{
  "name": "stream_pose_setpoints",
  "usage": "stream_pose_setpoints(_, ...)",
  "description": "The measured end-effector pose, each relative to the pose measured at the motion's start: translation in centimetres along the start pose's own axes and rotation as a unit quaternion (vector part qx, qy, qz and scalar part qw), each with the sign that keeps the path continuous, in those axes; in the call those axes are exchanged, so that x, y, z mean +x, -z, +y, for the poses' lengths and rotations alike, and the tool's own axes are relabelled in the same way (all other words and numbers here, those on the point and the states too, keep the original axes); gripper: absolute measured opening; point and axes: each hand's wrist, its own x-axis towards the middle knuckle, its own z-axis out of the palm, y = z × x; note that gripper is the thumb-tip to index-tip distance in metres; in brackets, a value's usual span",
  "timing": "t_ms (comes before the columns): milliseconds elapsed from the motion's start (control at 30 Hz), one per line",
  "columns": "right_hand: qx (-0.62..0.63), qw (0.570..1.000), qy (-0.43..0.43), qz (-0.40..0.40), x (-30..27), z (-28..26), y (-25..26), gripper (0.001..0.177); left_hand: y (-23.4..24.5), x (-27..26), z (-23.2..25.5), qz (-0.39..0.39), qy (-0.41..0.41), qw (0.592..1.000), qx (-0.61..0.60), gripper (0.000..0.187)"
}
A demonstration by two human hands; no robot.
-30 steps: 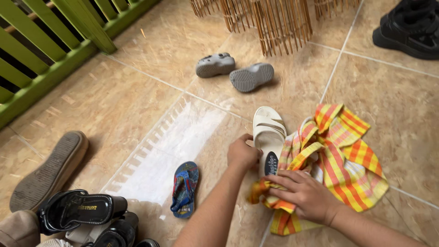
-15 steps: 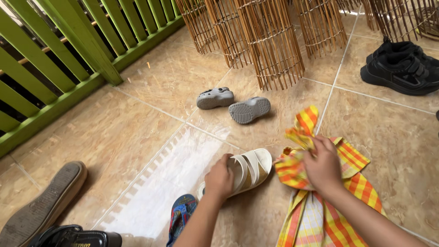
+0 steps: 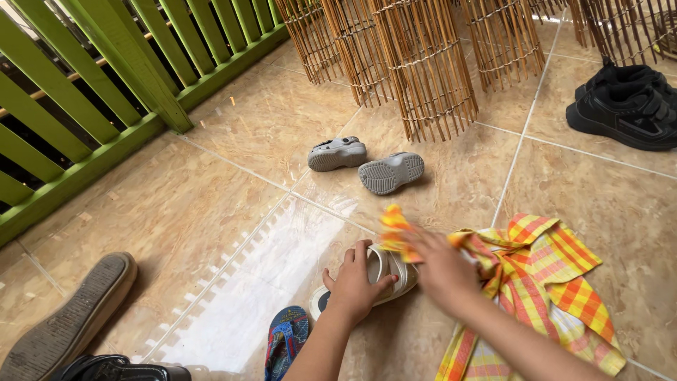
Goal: The person cleans various shoes and sandals by hand using a cloth, wiping the exterior surfaces and soles before placing them in a row on the floor.
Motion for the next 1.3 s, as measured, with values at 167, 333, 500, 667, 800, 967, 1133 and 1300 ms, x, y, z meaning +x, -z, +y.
stream_pose_setpoints(167,0.016,0.979,0.192,0.061,-0.1,2.1,-3.2,0.065,-0.3,0.0,-0.2,0.015,0.0,1.0,0.016,0.095)
stream_pose_setpoints(333,-0.044,0.996,0.027,0.069,0.2,4.5,-1.3,0.061,-1.8,-2.4,1.4,0.19,-0.042,0.979,0.063,0.082)
stream_pose_setpoints(500,-0.005,0.996,0.08,0.046,-1.0,1.7,-1.3,0.064,-3.8,-1.7,1.8,0.097,0.032,0.992,-0.073,0.043)
stream_pose_setpoints(667,-0.113,0.993,0.019,0.032,-1.7,4.1,-0.2,0.052,-5.4,-0.1,1.2,0.076,0.021,0.987,-0.141,0.032)
stream_pose_setpoints(800,0.026,0.998,0.029,0.042,-0.6,4.3,0.2,0.069,-5.6,-0.1,2.5,0.084,0.022,0.971,-0.221,0.037)
stream_pose_setpoints(967,0.0,0.998,0.058,0.037,-0.5,6.3,0.5,0.05,-4.8,-1.5,4.1,0.11,0.013,0.979,-0.17,0.032)
stream_pose_setpoints(1133,0.066,0.984,-0.138,-0.092,1.3,8.3,1.1,0.031,-4.7,-2.3,5.2,0.136,0.013,0.978,-0.155,0.03)
stream_pose_setpoints(1300,0.112,0.988,0.054,0.089,2.1,11.4,-0.1,0.034,-4.1,-2.6,6.9,0.168,-0.049,0.96,-0.216,0.037)
